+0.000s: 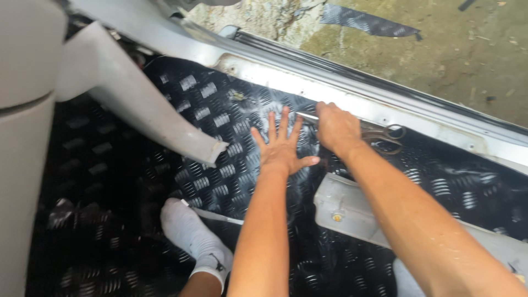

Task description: The person fits a black textured floor mat into a car footwell, cutting the material with shears and tucking the edges under the interior plastic trim pieces by hand and with a tool.

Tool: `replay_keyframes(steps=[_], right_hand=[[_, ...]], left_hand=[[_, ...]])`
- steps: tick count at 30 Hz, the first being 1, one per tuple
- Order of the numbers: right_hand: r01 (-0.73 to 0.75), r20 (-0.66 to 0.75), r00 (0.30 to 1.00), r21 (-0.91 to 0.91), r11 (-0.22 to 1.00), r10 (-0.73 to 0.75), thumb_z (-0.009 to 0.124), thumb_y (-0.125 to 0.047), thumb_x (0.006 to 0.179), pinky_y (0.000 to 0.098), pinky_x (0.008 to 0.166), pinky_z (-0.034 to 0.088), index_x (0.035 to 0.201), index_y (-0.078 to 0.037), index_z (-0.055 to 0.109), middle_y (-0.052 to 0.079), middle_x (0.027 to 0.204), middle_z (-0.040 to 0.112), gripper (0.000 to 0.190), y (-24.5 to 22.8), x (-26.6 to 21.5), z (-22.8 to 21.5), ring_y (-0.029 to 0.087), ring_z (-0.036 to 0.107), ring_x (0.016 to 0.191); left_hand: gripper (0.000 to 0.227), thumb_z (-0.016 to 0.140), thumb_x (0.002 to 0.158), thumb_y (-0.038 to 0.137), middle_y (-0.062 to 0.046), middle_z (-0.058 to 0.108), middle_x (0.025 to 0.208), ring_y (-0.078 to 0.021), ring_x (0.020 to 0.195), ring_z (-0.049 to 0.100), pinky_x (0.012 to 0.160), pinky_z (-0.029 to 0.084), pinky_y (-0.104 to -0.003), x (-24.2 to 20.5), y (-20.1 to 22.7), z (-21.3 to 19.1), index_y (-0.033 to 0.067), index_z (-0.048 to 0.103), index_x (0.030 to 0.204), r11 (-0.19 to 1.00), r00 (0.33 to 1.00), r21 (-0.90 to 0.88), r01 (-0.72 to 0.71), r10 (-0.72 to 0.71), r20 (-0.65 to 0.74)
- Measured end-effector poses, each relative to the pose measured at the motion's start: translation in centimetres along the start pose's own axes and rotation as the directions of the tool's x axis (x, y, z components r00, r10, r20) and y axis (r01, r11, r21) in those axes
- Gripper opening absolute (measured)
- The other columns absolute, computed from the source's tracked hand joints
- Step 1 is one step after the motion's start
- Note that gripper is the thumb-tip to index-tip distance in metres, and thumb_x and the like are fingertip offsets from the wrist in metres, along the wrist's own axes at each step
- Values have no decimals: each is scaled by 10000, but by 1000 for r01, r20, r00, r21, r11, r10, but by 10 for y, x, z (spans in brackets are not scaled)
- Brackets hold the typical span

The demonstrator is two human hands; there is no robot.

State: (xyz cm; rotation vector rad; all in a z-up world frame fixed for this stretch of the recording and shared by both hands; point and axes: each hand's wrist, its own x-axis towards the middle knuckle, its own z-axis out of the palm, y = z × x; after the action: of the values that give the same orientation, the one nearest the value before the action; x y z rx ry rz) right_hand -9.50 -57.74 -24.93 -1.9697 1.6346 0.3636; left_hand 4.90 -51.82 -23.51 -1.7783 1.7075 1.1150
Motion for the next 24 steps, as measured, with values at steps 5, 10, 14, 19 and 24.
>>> replay_keyframes(steps=[5, 10, 14, 19, 24], right_hand=[[1, -44, 999, 76, 997, 3, 780, -79, 740, 515, 832, 558, 1148, -66, 607, 180, 1127, 671, 444, -4, -4, 2, 404, 686, 1026], [-4, -60, 998, 117, 993, 11, 796, -94, 740, 509, 838, 553, 1144, -49, 601, 183, 1120, 667, 451, -4, -3, 0, 412, 683, 1010], [-18, -62, 998, 105, 994, 24, 737, -49, 796, 497, 830, 565, 1140, -51, 617, 180, 1132, 674, 364, -1, -4, 2, 401, 697, 1011], [-12, -71, 997, 121, 993, 21, 714, -57, 831, 497, 836, 564, 1148, -52, 622, 178, 1131, 676, 331, -1, -2, 3, 400, 698, 1010], [-33, -34, 999, 127, 991, 37, 715, -44, 815, 488, 858, 557, 1162, -62, 620, 171, 1142, 671, 360, -3, -1, -1, 388, 688, 1042]], left_hand=[[1262, 658, 690, 836, -40, -234, 1703, -351, 1548, -246, 1146, -93, -761, 2, 2, -5, 308, 23, 1645, 999, 1000, 30, -12, 11, 16], [1301, 667, 670, 841, -65, -249, 1692, -364, 1524, -283, 1129, -110, -764, 8, 2, -2, 279, 15, 1646, 999, 999, 45, -2, 1, 34], [1316, 668, 656, 850, -67, -258, 1690, -361, 1520, -297, 1125, -119, -766, 12, 4, 2, 271, 16, 1641, 999, 999, 42, -3, 1, 44], [1325, 667, 637, 855, -63, -255, 1690, -359, 1522, -292, 1124, -121, -765, 13, 2, 3, 275, 24, 1641, 999, 1000, 45, -5, 4, 29], [1321, 663, 641, 863, -72, -258, 1687, -364, 1519, -297, 1118, -127, -772, 13, 2, 2, 273, 30, 1639, 999, 1000, 48, -3, 2, 26]])
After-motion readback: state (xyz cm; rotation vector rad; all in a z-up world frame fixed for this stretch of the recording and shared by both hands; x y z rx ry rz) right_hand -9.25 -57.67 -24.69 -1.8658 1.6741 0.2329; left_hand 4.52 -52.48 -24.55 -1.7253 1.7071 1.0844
